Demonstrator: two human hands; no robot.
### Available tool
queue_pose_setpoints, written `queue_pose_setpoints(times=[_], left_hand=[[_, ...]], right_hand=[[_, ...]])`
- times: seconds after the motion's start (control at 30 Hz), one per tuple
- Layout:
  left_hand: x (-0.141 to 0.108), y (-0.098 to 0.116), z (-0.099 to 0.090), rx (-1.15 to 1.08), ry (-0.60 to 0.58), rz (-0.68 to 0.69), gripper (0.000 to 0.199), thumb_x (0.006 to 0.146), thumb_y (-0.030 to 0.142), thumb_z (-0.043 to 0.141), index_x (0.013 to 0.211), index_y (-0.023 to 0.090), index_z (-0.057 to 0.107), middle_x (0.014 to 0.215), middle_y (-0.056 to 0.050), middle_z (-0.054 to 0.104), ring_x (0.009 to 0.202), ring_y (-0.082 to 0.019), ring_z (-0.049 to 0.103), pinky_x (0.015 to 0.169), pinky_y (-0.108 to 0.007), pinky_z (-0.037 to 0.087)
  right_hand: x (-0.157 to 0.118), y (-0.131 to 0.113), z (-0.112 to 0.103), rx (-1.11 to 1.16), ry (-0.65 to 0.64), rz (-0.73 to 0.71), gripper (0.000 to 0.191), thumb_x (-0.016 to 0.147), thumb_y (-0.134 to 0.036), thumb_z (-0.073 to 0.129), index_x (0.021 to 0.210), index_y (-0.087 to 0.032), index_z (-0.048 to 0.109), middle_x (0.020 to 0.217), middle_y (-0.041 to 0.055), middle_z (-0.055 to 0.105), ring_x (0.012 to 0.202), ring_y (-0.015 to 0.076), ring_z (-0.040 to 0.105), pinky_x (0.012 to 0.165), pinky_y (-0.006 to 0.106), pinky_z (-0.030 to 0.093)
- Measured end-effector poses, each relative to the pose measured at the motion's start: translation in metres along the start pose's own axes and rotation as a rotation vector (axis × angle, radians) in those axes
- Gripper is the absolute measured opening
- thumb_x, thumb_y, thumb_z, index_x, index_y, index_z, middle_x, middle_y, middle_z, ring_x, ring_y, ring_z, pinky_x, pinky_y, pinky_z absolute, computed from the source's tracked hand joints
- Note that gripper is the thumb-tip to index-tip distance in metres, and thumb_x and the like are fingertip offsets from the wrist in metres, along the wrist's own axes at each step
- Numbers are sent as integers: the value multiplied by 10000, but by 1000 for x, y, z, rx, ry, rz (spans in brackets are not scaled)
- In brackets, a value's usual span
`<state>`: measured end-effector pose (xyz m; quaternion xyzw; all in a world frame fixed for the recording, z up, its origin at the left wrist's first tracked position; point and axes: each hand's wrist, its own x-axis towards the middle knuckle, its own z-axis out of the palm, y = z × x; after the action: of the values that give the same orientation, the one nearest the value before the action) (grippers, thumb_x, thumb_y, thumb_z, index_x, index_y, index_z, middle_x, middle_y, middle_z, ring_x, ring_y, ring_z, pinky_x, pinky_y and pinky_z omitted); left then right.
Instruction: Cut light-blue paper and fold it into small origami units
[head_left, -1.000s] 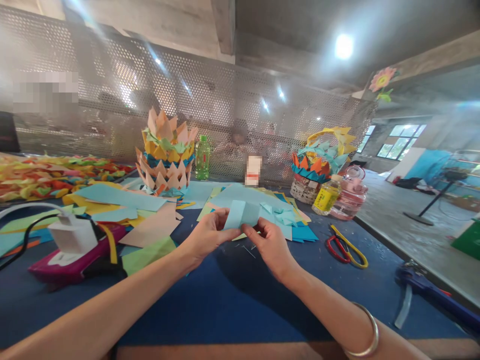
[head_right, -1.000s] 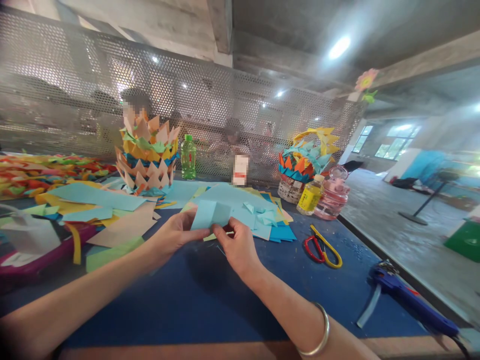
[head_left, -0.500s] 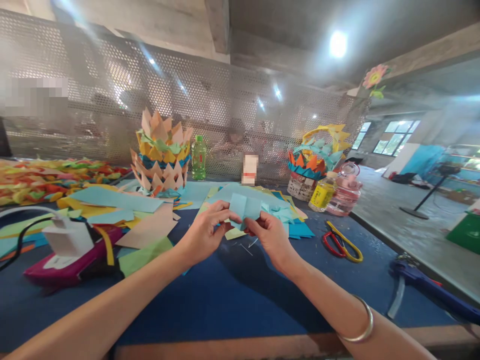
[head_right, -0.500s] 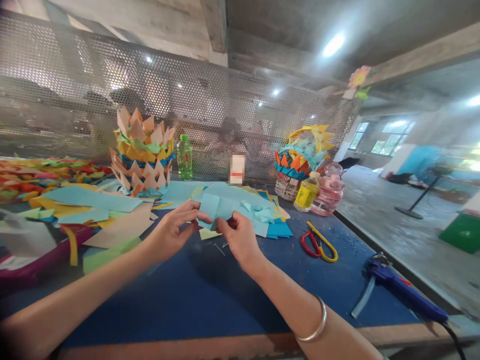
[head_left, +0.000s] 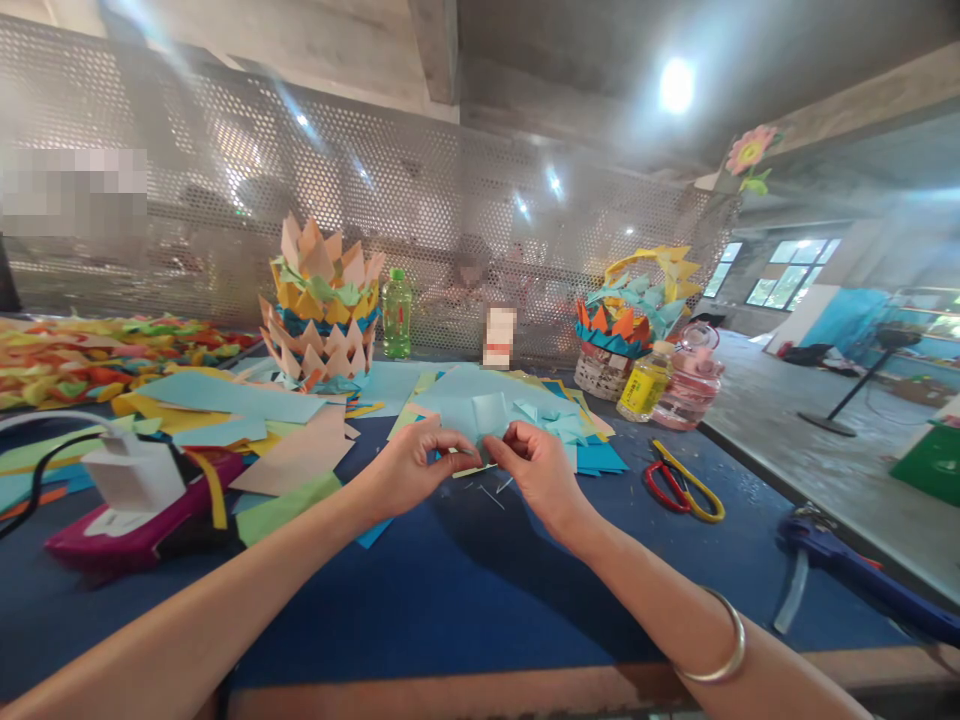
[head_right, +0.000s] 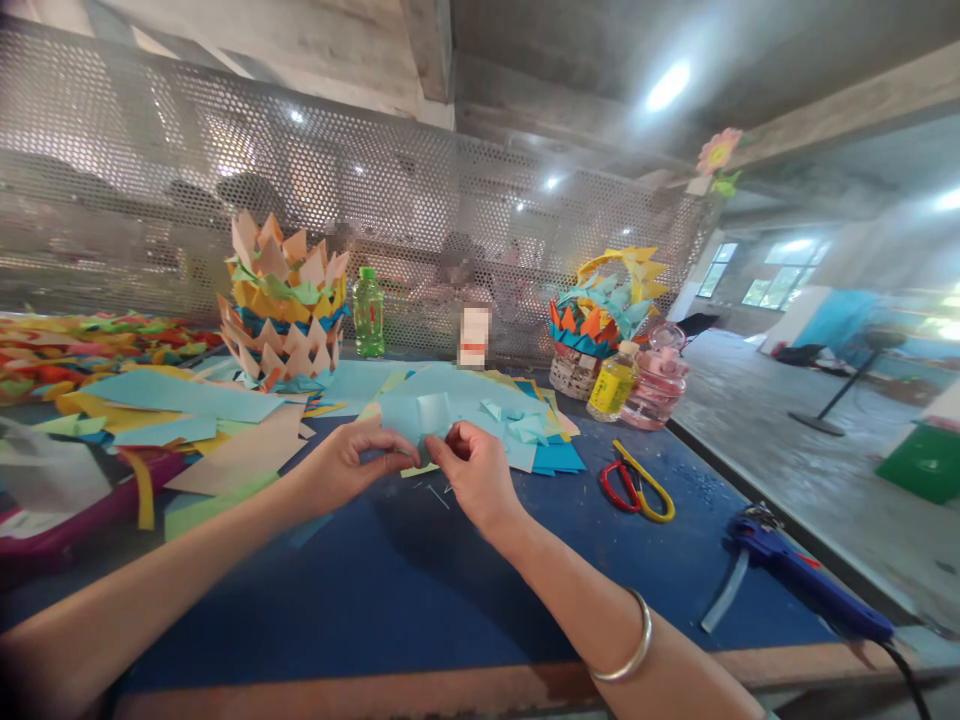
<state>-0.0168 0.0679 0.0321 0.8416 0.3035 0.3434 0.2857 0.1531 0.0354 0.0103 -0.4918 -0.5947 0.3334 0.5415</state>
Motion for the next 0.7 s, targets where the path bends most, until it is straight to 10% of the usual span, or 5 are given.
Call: queue_pose_setpoints(times=[0.27, 0.53, 0.7], left_hand=[[1, -6, 7, -252, 127, -144, 196, 703, 266, 625, 865, 160, 598, 649, 7, 592, 562, -107, 520, 538, -221, 385], [1, -2, 12, -625, 261, -251, 665, 598, 254, 725, 1138, 194, 342, 750, 14, 602, 600, -129, 575, 538, -243, 429], [0, -5, 9, -730, 85, -389, 342, 629, 325, 710, 874, 123, 581, 712, -12, 598, 636, -109, 554, 589, -228, 433]], right_hand=[[-3, -2, 3, 149, -50, 74, 263, 694, -393, 641, 641, -154, 543, 619, 9, 584, 616, 123, 526, 600, 251, 386], [-6, -10, 6, 256, -43, 151, 239, 658, -368, 677, 673, -148, 585, 626, 2, 594, 631, 119, 539, 641, 259, 404], [-6, -6, 6, 239, -37, 126, 230, 686, -369, 650, 697, -147, 590, 635, 5, 589, 631, 119, 526, 623, 257, 395]])
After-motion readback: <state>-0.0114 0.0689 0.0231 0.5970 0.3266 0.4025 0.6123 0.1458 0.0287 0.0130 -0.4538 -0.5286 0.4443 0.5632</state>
